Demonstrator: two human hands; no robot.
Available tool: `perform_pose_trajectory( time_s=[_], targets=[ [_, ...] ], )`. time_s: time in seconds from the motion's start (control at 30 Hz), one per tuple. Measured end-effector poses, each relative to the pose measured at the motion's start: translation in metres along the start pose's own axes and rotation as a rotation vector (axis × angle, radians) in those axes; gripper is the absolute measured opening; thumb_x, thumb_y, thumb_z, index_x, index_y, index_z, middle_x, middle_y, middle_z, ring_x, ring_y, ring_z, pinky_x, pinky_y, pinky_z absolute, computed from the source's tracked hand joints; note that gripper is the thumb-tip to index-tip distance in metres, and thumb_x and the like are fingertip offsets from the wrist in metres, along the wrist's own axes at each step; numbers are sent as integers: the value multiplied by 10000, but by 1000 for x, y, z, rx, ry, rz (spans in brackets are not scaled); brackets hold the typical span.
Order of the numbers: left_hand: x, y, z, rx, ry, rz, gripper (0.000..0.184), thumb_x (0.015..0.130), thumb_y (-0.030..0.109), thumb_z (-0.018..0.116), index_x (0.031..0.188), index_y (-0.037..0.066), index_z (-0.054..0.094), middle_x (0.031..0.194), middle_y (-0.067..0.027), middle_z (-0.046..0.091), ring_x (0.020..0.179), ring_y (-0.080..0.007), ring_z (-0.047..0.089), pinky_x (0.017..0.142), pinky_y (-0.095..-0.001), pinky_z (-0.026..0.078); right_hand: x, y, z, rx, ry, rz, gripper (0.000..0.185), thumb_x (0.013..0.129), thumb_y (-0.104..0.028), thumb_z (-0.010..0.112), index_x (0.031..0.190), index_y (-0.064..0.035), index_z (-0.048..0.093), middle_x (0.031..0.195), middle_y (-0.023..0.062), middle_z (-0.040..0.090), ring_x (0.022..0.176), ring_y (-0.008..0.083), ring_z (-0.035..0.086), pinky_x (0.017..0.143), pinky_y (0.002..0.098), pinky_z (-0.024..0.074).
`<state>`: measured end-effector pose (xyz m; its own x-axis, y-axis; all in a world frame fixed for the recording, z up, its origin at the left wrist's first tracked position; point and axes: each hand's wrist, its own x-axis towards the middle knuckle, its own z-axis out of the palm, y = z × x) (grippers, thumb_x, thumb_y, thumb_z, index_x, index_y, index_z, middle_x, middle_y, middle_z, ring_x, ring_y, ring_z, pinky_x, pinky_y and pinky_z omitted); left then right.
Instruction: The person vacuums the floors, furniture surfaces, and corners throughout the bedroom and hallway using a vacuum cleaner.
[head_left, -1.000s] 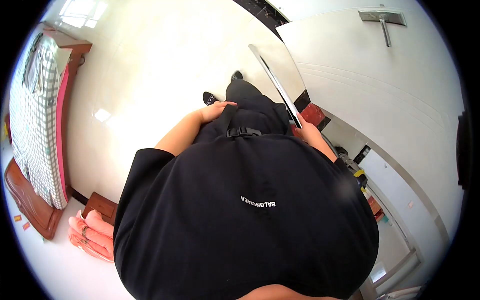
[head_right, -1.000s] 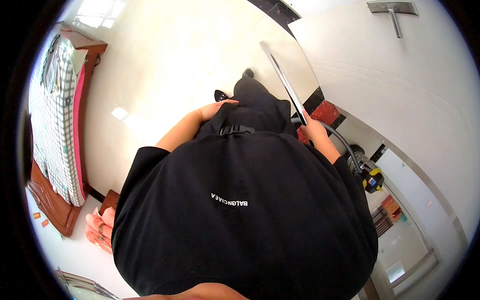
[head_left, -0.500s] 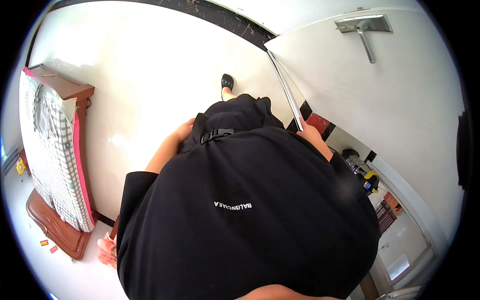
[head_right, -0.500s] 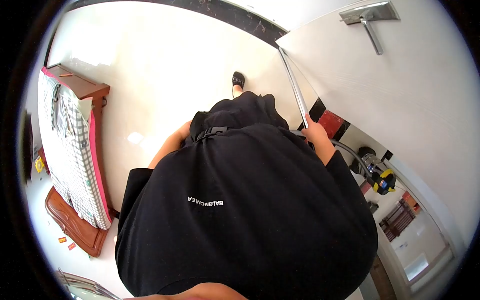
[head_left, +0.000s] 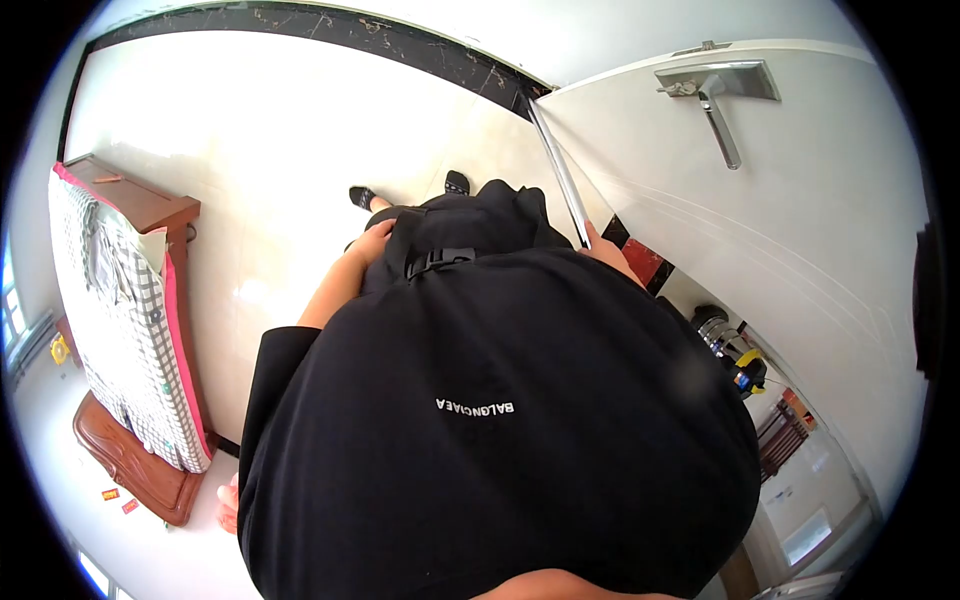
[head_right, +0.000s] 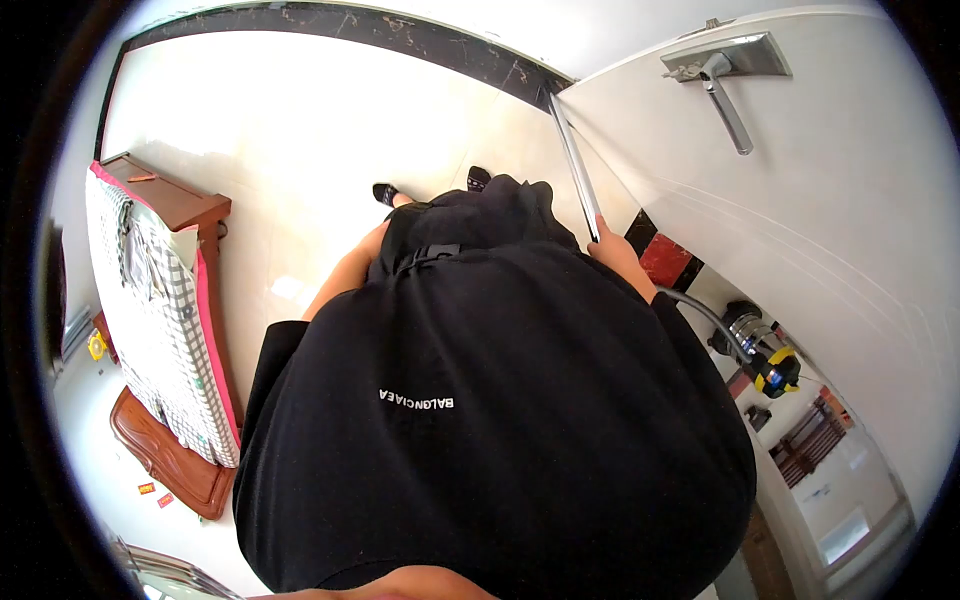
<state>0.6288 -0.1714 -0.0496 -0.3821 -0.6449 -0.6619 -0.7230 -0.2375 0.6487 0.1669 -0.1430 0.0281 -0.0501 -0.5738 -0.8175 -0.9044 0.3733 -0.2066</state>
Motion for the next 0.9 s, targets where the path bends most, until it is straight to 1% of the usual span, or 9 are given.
perform_pose_trajectory(
  time_s=[0.07,0.17,0.27,0.4,0.47,0.6,0.73,0.87,0.9],
  targets=[
    [7,8,-9,-251,-40,-128,413,854,315,450,1189,74,472,1142,-137,542,1075,-259,498,906,-331,374,5,-5,4,19,1,14,720,729,-219,517,1357,-103,186,834,255,585,803,377,577,704,433,439],
    [21,1,-21,-63,-88,-90,415,853,312,456,1193,73,470,1143,-140,541,1076,-253,497,911,-324,368,15,-7,16,35,-17,39,728,745,-244,515,1364,-107,159,866,276,577,831,388,574,718,428,437],
    [12,26,-47,-124,-122,-76,416,855,310,459,1196,71,467,1140,-151,540,1080,-257,493,914,-322,364,19,-9,34,155,-4,80,730,765,-278,500,1375,-134,124,902,293,568,861,400,567,737,424,430],
    [13,13,-61,-70,-140,-90,434,827,313,493,1186,70,477,1140,-165,539,1089,-271,486,913,-333,362,15,-23,42,364,-71,153,731,770,-288,491,1378,-143,112,907,296,565,868,394,568,746,426,426],
    [15,-17,-65,-96,-193,-148,436,822,308,503,1187,71,478,1142,-162,539,1087,-271,488,911,-335,364,34,-13,79,207,-26,129,738,773,-284,491,1380,-140,95,912,293,566,873,397,564,750,430,424],
    [2,-19,-95,-166,-211,-245,442,814,286,524,1195,68,476,1139,-140,547,1064,-246,504,897,-327,378,13,-69,61,386,-45,187,745,776,-274,494,1378,-121,83,914,294,565,880,402,559,757,433,423],
    [-4,-18,-126,-360,-145,-280,452,811,282,527,1203,65,470,1139,-128,548,1054,-225,507,892,-317,384,24,-96,80,306,48,201,731,785,-282,484,1373,-95,94,919,292,565,880,402,557,758,438,423],
    [19,-50,-154,-351,-209,-245,458,808,274,533,1205,56,467,1141,-119,547,1047,-202,506,886,-308,390,29,-123,91,344,80,258,731,788,-294,481,1373,-94,91,933,284,566,888,396,557,761,437,423],
    [22,-54,-164,-252,-198,-179,460,809,281,531,1205,55,467,1141,-121,547,1047,-207,507,885,-309,391,32,-130,94,349,89,258,731,788,-294,481,1373,-94,91,933,284,566,888,396,557,761,437,423]
  ],
)
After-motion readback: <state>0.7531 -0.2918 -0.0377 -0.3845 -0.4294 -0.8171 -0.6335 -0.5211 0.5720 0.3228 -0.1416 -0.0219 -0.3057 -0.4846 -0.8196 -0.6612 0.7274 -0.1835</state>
